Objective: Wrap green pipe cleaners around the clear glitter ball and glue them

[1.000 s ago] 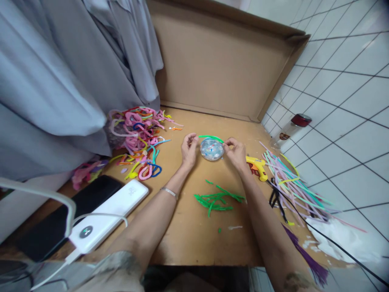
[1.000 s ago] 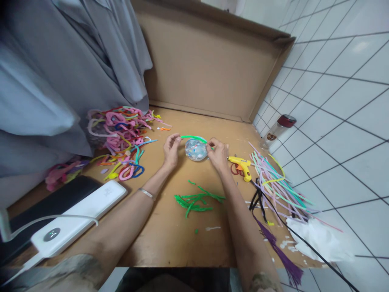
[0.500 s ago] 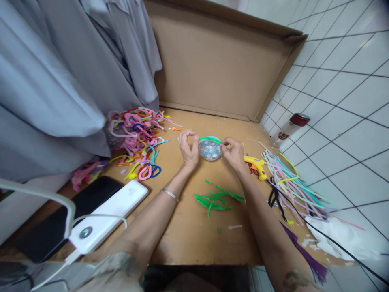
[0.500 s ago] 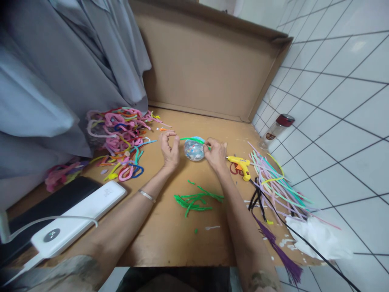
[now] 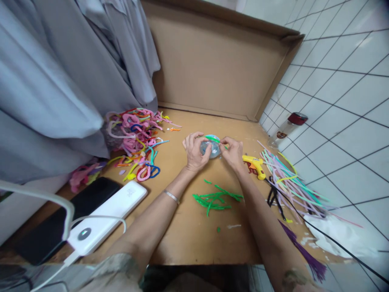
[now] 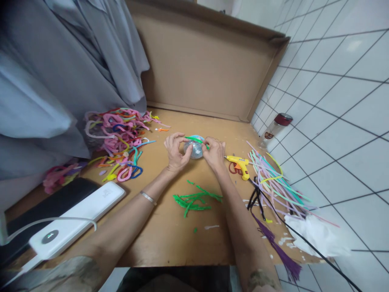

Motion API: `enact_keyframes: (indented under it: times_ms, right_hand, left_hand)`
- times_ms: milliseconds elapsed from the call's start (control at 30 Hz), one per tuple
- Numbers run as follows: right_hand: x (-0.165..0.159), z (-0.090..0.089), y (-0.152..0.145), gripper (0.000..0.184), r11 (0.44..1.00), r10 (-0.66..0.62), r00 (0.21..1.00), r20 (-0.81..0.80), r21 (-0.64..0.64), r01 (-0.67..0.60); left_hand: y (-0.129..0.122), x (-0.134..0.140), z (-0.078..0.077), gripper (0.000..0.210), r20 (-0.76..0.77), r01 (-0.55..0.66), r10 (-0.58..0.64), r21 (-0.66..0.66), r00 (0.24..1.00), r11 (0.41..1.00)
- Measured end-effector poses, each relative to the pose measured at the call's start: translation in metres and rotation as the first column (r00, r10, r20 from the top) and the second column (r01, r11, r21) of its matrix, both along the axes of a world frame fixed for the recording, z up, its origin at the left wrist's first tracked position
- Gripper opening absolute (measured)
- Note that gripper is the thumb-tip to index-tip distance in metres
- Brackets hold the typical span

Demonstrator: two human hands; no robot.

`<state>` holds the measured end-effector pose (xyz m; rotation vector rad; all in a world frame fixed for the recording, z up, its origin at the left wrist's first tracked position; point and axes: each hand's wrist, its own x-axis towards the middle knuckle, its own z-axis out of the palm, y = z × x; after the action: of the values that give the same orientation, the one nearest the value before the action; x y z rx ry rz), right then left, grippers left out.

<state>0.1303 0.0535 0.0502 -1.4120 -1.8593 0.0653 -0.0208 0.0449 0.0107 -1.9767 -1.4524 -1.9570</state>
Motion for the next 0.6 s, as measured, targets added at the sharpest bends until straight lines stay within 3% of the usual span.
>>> enact_keyframes:
  times_ms: [100, 300, 400, 600]
  right_hand:
    - [0.001, 0.001, 0.001, 0.014, 1.000, -0.029, 0.998, -0.064, -0.008, 0.028]
    - [0.005, 0.002, 0.005, 0.013, 0.992, -0.119, 0.948, -0.296, -0.005, 0.123]
    - [0.006, 0.002, 0.007, 0.013, 0.990, -0.134, 0.916, -0.379, -0.017, 0.138]
    - [0.004, 0.002, 0.007, 0.012, 0.988, -0.153, 0.911, -0.384, -0.029, 0.154]
  left_hand:
    - [-0.001, 0.001, -0.002, 0.017, -0.008, 0.011, -0.011, 0.020, 1.000, 1.000]
    - [0.002, 0.002, -0.008, 0.018, 0.040, 0.036, -0.034, -0.066, 0.999, 0.997]
    - [0.009, 0.001, -0.015, 0.033, 0.111, 0.063, -0.047, -0.138, 0.993, 0.988]
    - [0.026, -0.004, -0.028, 0.068, 0.201, 0.255, -0.202, -0.293, 0.959, 0.921]
